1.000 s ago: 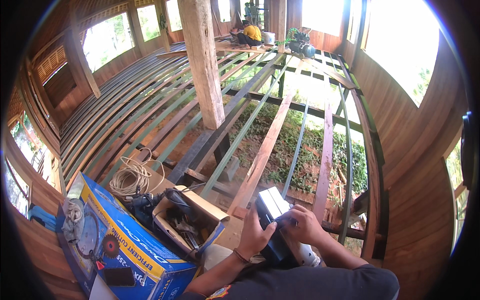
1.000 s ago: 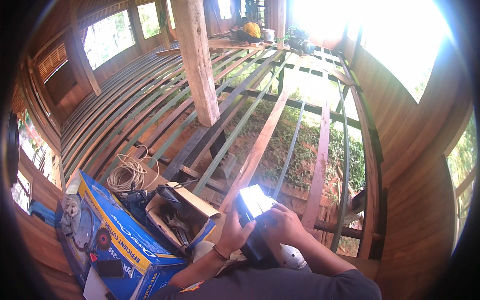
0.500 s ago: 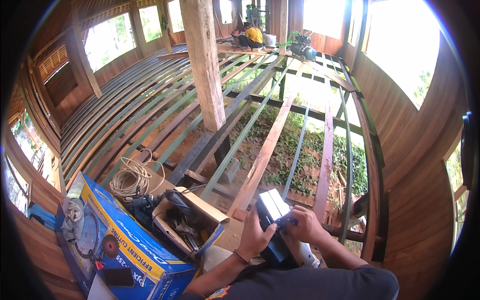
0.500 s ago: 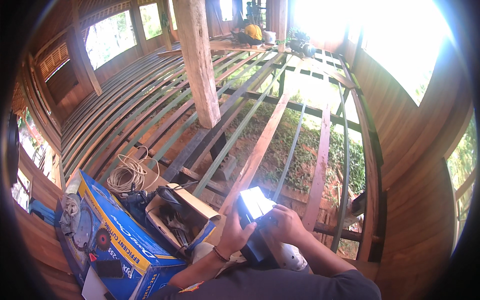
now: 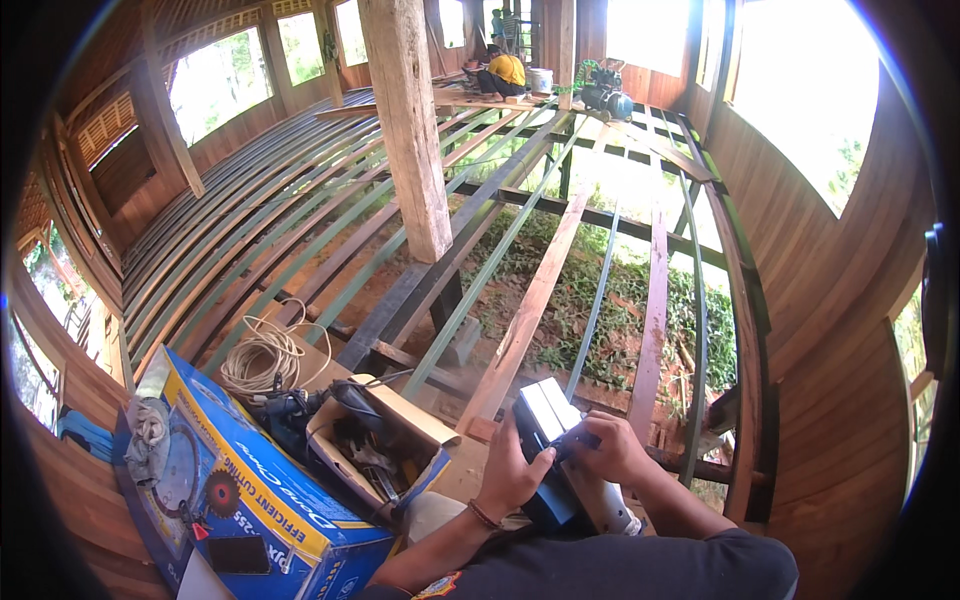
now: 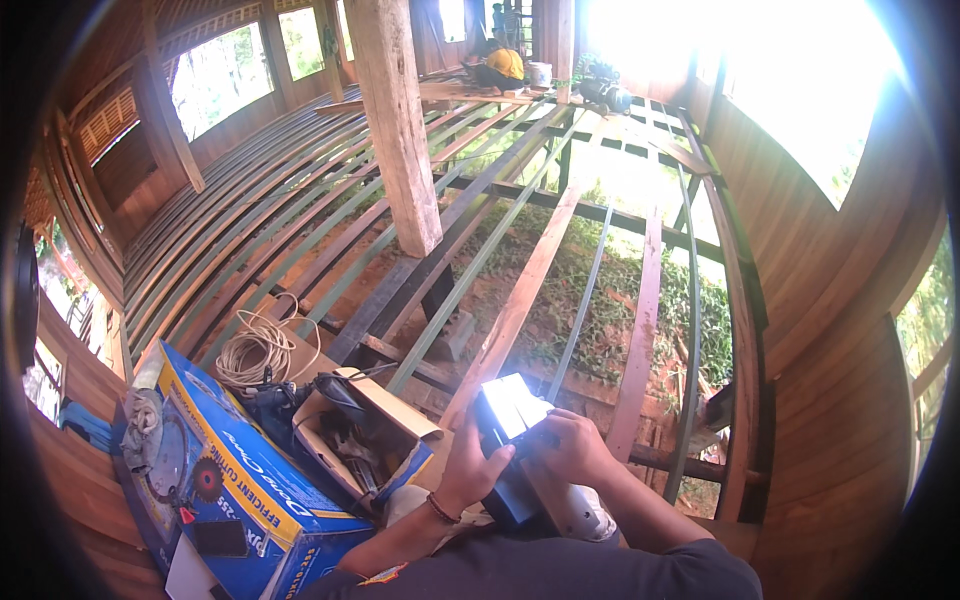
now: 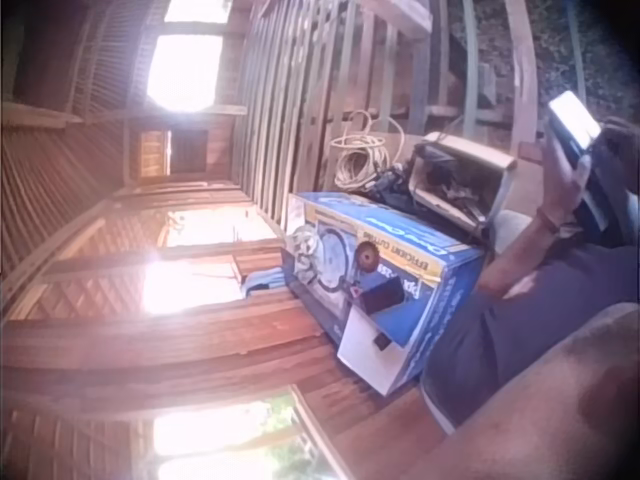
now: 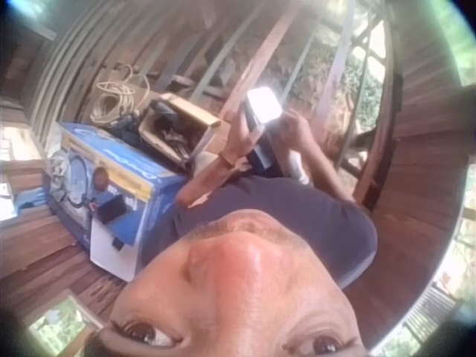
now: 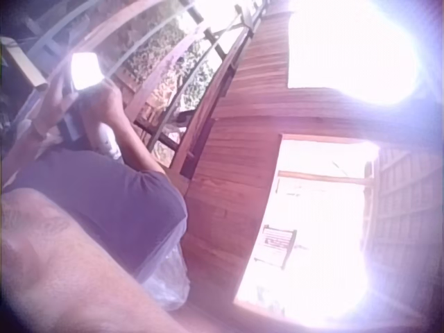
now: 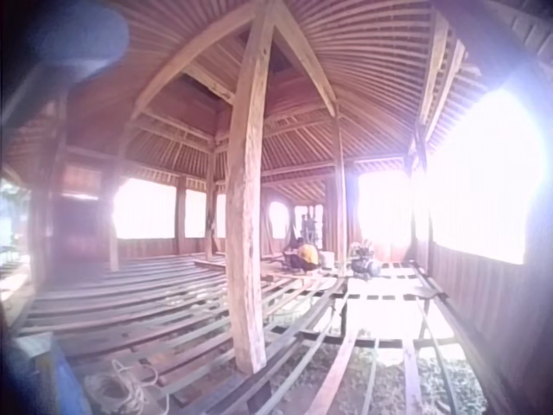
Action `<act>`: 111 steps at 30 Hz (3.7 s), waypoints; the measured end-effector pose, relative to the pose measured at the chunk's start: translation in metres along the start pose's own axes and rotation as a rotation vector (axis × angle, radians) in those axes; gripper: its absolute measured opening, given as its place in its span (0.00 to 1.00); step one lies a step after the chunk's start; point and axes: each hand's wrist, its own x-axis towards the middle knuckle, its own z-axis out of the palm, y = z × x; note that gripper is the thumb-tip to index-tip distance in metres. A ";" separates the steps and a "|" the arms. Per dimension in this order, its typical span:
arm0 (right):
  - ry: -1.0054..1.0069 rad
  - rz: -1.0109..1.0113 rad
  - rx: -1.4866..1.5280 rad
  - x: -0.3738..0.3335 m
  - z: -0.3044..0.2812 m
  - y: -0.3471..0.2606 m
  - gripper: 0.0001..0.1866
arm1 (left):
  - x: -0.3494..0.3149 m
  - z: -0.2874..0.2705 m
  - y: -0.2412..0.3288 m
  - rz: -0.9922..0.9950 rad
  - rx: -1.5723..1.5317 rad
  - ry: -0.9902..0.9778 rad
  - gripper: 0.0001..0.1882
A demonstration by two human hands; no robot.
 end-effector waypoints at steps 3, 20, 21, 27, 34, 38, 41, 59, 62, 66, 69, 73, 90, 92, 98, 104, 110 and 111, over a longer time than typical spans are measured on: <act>-0.032 0.029 -0.034 0.001 0.000 0.003 0.05 | -0.004 0.005 -0.022 0.044 0.034 0.039 0.51; -0.064 0.026 -0.022 0.001 -0.003 0.000 0.05 | -0.003 0.002 -0.007 -0.015 0.019 0.012 0.52; -0.061 0.027 -0.025 0.001 -0.004 0.001 0.05 | -0.002 0.001 -0.003 -0.026 0.018 0.002 0.52; -0.029 0.002 -0.023 0.001 -0.002 0.002 0.06 | -0.002 0.003 -0.012 -0.024 0.030 0.009 0.52; -0.050 0.035 -0.099 0.002 -0.006 -0.003 0.05 | 0.000 0.003 -0.015 -0.007 -0.011 -0.009 0.52; -0.048 -0.006 -0.029 0.003 -0.003 0.004 0.06 | -0.002 0.004 -0.018 0.015 0.039 0.015 0.52; -0.068 0.039 -0.085 0.003 -0.004 0.001 0.06 | 0.000 0.002 -0.016 0.007 0.035 -0.003 0.52; -0.072 0.000 -0.043 0.006 -0.006 0.004 0.06 | -0.001 0.002 -0.012 0.015 0.072 0.001 0.52; -0.080 0.042 -0.092 0.004 -0.004 0.003 0.06 | 0.000 0.001 -0.015 0.015 0.090 -0.003 0.53; -0.053 0.036 -0.022 0.003 -0.001 0.004 0.06 | -0.001 0.001 -0.012 0.010 0.057 0.014 0.53; -0.095 0.005 -0.048 0.004 -0.005 0.009 0.05 | -0.001 0.003 -0.017 0.004 0.039 -0.004 0.53; -0.082 0.037 -0.089 0.004 -0.005 0.001 0.05 | -0.001 0.000 -0.011 0.012 0.060 0.001 0.52; -0.138 0.036 -0.056 0.007 -0.008 0.002 0.07 | -0.003 0.003 -0.019 0.036 0.104 0.029 0.52; -0.127 0.040 -0.067 0.006 -0.008 0.002 0.07 | -0.002 0.002 -0.014 0.026 0.087 0.013 0.52; -0.141 0.008 -0.021 0.007 -0.008 0.006 0.07 | -0.002 0.001 -0.014 -0.007 0.061 -0.010 0.53; -0.152 0.042 -0.028 0.008 -0.009 0.005 0.09 | -0.001 0.001 -0.017 0.010 0.066 -0.002 0.53; -0.086 0.108 -0.042 0.004 -0.002 0.002 0.09 | 0.000 0.002 -0.015 0.010 0.073 0.004 0.52; -0.069 0.097 -0.036 0.003 -0.002 0.002 0.08 | 0.000 0.003 -0.015 0.007 0.059 0.007 0.52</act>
